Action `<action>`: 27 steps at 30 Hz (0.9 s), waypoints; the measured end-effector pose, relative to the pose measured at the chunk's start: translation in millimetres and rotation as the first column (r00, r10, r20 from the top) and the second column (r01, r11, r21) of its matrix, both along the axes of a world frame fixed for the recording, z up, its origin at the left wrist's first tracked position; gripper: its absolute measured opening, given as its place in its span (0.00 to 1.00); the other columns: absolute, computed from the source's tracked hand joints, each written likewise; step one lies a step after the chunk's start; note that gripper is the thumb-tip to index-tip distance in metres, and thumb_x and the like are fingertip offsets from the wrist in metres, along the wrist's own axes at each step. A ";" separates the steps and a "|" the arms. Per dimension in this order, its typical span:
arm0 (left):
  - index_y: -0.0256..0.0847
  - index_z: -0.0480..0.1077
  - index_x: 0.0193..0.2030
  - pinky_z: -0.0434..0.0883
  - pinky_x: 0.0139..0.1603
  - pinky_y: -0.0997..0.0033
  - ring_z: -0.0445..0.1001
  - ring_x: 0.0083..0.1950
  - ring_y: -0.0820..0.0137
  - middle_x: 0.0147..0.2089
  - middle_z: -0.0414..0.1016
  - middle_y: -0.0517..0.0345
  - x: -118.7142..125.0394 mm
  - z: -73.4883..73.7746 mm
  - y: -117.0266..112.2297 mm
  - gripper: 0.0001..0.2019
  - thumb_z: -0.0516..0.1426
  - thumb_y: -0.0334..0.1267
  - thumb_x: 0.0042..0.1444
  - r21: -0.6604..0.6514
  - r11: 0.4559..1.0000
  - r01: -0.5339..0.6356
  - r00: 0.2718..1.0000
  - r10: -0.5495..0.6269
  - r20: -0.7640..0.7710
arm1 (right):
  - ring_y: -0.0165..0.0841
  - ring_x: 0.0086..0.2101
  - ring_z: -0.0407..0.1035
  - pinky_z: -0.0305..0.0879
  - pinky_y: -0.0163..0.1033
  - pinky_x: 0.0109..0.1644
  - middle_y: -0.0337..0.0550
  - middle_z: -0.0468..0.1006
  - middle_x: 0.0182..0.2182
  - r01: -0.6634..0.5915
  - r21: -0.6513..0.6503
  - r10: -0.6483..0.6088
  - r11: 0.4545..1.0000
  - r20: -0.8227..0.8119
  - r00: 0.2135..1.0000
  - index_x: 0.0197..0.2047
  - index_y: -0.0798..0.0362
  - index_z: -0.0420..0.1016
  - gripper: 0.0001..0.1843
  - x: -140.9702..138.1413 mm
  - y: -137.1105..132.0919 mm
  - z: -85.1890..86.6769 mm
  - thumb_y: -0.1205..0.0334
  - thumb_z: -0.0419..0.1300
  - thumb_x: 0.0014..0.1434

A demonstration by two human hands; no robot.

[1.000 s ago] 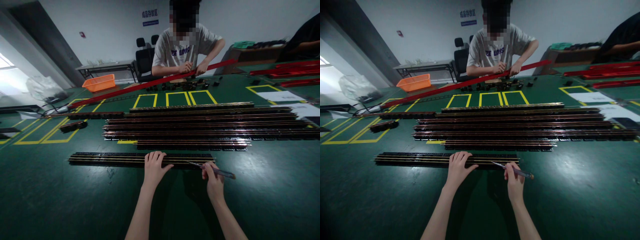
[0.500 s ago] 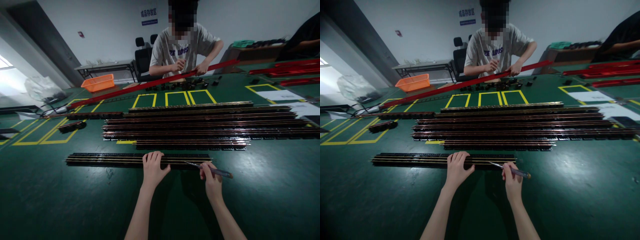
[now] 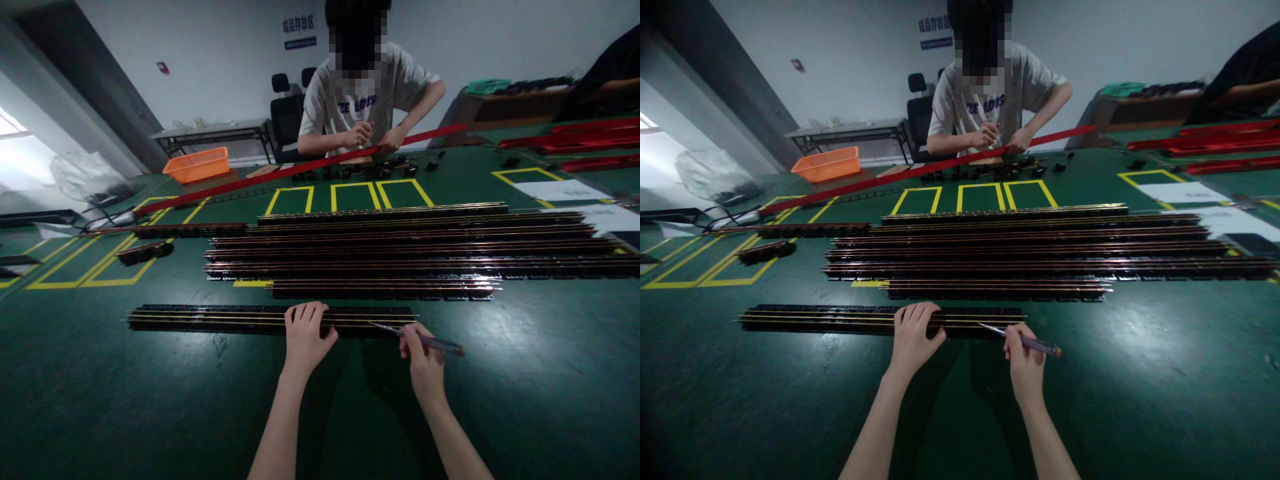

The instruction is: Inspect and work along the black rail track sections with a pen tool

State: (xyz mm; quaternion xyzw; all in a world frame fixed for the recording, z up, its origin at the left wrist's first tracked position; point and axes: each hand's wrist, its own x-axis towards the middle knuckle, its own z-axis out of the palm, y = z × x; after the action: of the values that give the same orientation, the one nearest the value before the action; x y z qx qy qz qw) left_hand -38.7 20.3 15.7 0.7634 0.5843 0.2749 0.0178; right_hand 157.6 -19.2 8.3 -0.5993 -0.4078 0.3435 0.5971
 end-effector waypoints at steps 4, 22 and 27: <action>0.42 0.68 0.44 0.58 0.54 0.54 0.68 0.48 0.62 0.44 0.74 0.56 0.7 0.0 -0.3 0.12 0.55 0.36 0.51 0.001 1.000 0.009 1.000 -0.009 -0.004 | 0.26 0.18 0.58 0.54 0.31 0.20 0.34 0.63 0.17 0.003 0.003 -0.003 1.000 0.000 1.000 0.22 0.52 0.66 0.19 0.5 0.3 -0.8 0.48 0.55 0.57; 0.42 0.69 0.43 0.60 0.53 0.54 0.69 0.47 0.62 0.44 0.74 0.56 -3.8 -3.4 1.4 0.11 0.54 0.34 0.51 0.026 1.000 0.016 1.000 -0.016 -0.012 | 0.25 0.17 0.57 0.53 0.31 0.19 0.33 0.62 0.16 0.057 0.011 -0.057 0.998 0.021 0.998 0.22 0.52 0.66 0.19 0.8 0.3 2.3 0.47 0.55 0.57; 0.42 0.69 0.43 0.59 0.53 0.54 0.69 0.47 0.62 0.43 0.74 0.57 -4.3 -2.5 1.7 0.11 0.55 0.34 0.51 0.020 1.000 0.019 1.000 -0.019 -0.010 | 0.25 0.17 0.57 0.53 0.31 0.19 0.33 0.62 0.15 0.085 0.016 -0.085 0.996 0.017 0.996 0.23 0.53 0.67 0.20 5.6 2.4 -5.9 0.46 0.55 0.56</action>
State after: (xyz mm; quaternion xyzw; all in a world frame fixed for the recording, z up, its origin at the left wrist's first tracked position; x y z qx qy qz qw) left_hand -43.0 21.9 13.1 0.7702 0.5744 0.2770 0.0097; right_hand 163.2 -16.8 2.5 -0.6146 -0.3899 0.3093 0.6120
